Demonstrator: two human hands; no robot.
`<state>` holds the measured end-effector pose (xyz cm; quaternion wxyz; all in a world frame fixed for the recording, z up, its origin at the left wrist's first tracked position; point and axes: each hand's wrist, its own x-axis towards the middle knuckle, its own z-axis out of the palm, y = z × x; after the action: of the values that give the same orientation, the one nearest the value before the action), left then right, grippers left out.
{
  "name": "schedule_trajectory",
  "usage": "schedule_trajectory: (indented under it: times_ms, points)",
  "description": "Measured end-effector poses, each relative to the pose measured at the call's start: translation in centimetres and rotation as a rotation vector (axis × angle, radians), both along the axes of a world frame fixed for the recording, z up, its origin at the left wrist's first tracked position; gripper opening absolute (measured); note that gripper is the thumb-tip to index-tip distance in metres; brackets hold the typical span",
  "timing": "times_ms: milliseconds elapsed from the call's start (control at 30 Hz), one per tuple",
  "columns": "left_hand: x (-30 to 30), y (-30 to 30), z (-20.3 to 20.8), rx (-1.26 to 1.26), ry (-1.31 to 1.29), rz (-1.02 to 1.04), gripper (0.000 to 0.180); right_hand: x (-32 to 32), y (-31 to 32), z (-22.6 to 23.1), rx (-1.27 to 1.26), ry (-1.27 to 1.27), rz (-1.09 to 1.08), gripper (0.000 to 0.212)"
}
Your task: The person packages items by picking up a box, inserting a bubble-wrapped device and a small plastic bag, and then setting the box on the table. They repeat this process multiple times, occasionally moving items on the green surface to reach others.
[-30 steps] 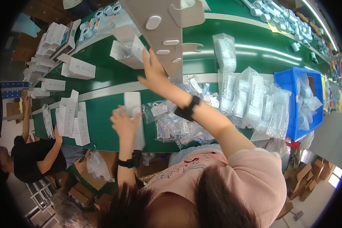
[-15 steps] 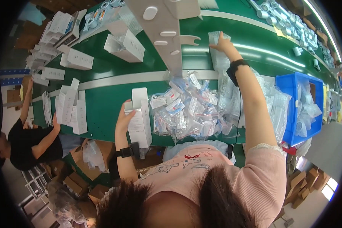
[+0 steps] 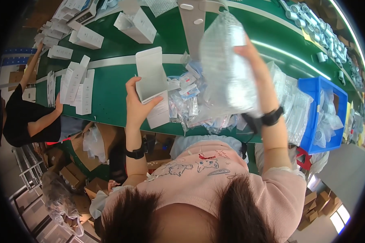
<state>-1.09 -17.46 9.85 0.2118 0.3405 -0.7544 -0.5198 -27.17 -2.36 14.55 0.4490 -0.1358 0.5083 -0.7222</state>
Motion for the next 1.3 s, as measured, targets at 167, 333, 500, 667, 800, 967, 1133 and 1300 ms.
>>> schedule_trajectory:
  times_ms: [167, 333, 500, 667, 800, 967, 1133, 1300]
  points:
    - [-1.4, 3.6, -0.6, -0.218, -0.009, 0.083, 0.076, 8.6, -5.6, -1.0, -0.242, 0.058, -0.473, 0.059]
    - [-0.9, 4.2, -3.6, -0.391, 0.142, 0.269, 0.085, 12.3, -7.5, -2.7, -0.239, 0.563, -0.612, 0.055]
    - [0.5, 4.3, -5.1, -0.348, 0.148, 0.35, 0.084, 12.4, -6.9, -3.4, -0.142, 1.172, -0.289, 0.061]
    - [1.1, 4.3, -5.4, -0.595, 0.062, 0.112, 0.081, 12.4, -7.6, -3.1, -0.103, 1.378, -0.071, 0.059]
    - [1.9, 5.0, -6.6, -0.414, 0.061, 0.254, 0.078, 11.4, -7.7, -2.8, -0.108, 1.487, 0.175, 0.051]
    - [2.0, 3.1, -6.1, -0.317, 0.276, 0.364, 0.077, 13.2, -7.1, -4.7, -0.21, 1.58, 0.415, 0.042]
    - [4.1, -0.7, -8.5, -0.362, 0.446, 0.45, 0.078, 11.8, -6.8, -8.6, -0.203, 1.226, 0.155, 0.034]
    - [4.4, -1.8, -10.7, -0.386, 0.342, 0.561, 0.078, 7.3, -7.8, -15.2, 0.312, 1.687, 0.055, 0.046]
